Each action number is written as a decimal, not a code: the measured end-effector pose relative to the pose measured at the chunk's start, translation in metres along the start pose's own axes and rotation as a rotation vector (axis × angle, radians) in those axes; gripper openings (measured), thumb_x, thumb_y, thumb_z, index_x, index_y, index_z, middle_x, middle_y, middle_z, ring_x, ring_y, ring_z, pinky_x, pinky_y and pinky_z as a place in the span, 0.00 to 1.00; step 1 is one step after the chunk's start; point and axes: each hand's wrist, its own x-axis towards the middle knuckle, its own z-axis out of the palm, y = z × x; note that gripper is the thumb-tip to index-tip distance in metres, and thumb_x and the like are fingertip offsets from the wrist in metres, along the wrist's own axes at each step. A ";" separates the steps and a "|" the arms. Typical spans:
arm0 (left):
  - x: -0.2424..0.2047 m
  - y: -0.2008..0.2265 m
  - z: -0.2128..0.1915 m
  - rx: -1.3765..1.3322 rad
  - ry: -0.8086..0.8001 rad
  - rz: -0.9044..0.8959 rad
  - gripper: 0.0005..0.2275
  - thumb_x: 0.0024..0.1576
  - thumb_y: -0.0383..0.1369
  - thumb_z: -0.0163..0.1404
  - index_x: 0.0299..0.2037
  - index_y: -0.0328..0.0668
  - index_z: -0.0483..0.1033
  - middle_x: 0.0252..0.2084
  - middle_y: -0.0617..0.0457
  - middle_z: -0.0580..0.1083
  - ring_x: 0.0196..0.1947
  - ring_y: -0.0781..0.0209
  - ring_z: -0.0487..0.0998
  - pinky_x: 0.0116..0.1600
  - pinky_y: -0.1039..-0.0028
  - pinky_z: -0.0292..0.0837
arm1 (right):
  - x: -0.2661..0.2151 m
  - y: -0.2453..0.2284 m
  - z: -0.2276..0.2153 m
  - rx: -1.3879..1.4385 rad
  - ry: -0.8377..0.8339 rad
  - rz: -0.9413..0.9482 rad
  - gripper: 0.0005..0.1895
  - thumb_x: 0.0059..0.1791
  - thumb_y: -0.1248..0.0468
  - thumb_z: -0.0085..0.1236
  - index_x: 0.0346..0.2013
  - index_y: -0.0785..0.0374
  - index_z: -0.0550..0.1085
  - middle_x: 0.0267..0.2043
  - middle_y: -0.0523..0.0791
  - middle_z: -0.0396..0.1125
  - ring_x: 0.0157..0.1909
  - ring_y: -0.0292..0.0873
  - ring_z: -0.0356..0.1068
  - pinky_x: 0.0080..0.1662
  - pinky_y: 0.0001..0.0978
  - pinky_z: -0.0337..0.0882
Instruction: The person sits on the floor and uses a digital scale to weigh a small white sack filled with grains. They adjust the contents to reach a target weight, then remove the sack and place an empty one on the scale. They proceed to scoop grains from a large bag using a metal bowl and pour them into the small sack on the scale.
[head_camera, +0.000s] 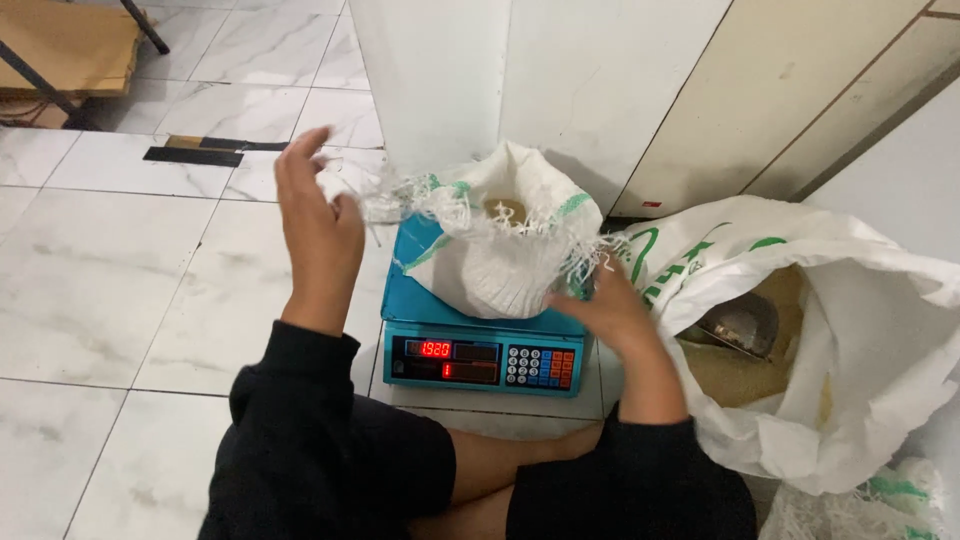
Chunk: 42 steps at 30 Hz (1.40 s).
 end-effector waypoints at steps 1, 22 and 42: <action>-0.005 -0.020 0.005 0.080 -0.030 -0.037 0.24 0.48 0.11 0.40 0.58 0.27 0.65 0.53 0.31 0.66 0.54 0.35 0.66 0.59 0.54 0.63 | 0.007 0.006 0.010 -0.010 -0.079 0.022 0.56 0.36 0.54 0.70 0.68 0.73 0.49 0.65 0.66 0.50 0.66 0.64 0.55 0.61 0.59 0.59; -0.118 0.001 0.135 -0.185 -0.719 0.268 0.17 0.57 0.24 0.48 0.55 0.51 0.72 0.44 0.51 0.75 0.46 0.54 0.75 0.54 0.65 0.69 | 0.065 -0.017 0.091 0.034 -0.113 0.143 0.62 0.30 0.34 0.67 0.65 0.69 0.53 0.67 0.58 0.51 0.68 0.54 0.55 0.68 0.45 0.56; -0.152 -0.065 -0.077 -0.296 -0.072 -0.696 0.13 0.62 0.26 0.39 0.53 0.42 0.73 0.52 0.43 0.72 0.46 0.48 0.79 0.52 0.62 0.74 | 0.110 0.151 0.040 0.209 0.084 0.046 0.49 0.34 0.37 0.63 0.60 0.61 0.60 0.63 0.50 0.58 0.66 0.47 0.61 0.67 0.40 0.63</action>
